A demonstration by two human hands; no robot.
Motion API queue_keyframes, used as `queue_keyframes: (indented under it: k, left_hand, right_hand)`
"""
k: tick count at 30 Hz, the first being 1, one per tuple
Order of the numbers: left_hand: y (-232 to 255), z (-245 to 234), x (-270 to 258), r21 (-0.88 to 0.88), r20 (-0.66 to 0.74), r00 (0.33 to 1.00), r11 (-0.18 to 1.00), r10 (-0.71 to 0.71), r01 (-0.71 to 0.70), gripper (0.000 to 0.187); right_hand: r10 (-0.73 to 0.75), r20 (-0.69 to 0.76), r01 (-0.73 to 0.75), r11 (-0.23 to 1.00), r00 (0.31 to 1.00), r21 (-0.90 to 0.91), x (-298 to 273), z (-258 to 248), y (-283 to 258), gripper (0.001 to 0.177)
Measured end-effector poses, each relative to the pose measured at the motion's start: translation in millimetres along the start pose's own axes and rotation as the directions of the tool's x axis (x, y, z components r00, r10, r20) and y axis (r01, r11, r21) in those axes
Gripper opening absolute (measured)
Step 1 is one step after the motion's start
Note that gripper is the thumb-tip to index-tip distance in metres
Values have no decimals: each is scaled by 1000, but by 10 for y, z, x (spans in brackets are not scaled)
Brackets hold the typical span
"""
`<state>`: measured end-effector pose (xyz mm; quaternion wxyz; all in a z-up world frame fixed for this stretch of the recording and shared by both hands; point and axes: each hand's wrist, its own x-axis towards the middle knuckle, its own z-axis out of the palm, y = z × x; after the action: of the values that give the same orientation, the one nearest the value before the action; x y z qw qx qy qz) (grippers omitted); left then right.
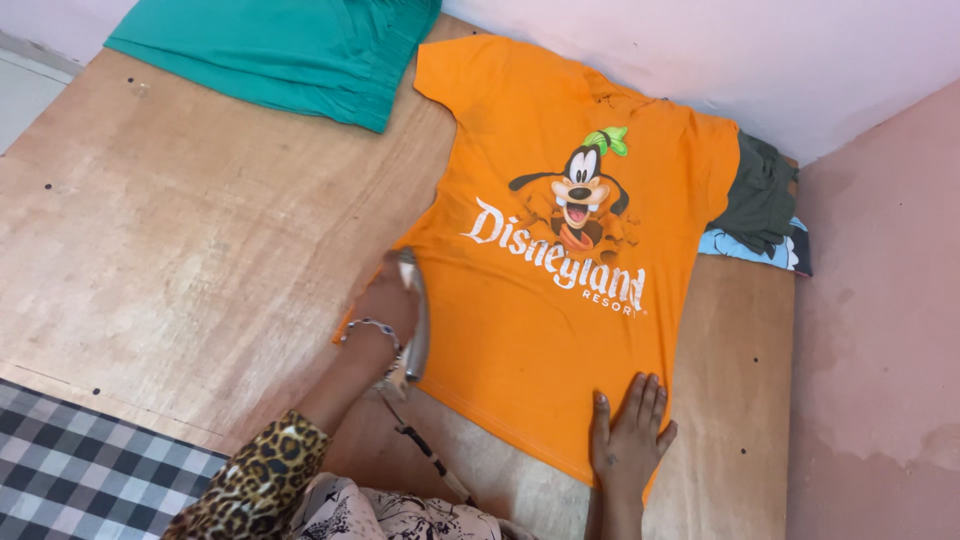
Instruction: The person irons a green t-shirt and then an orange Disneyland t-shirt on a wooden table. They smooth the fabric, use the iron on both sides, and fold the orange shirt after ironing.
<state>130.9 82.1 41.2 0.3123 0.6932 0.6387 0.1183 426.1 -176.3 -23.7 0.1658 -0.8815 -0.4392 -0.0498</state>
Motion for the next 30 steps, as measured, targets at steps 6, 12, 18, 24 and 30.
queue_keyframes:
  k: [6, 12, 18, 24, 30]
  left_hand:
    - [-86, -242, -121, -158, -12, 999, 987, 33, -34, 63]
    - [385, 493, -421, -385, -260, 863, 773, 434, -504, 50]
    - [648, 700, -140, -187, 137, 824, 831, 550, -524, 39]
    - [341, 255, 1454, 80, -291, 939, 983, 181, -165, 56]
    - [486, 122, 2006, 137, 3, 1000, 991, 4, -4, 44]
  right_hand:
    - [6, -24, -6, 1000, 1000, 1, 4, 31, 20, 80]
    - [58, 125, -78, 984, 990, 160, 189, -109, -506, 53]
    - [-67, 535, -499, 282, 842, 820, 209, -261, -1417, 53]
    - [-187, 680, -705, -170, 709, 688, 294, -308, -1899, 33]
    - [-158, 686, -694, 3, 710, 720, 453, -391, -2066, 24]
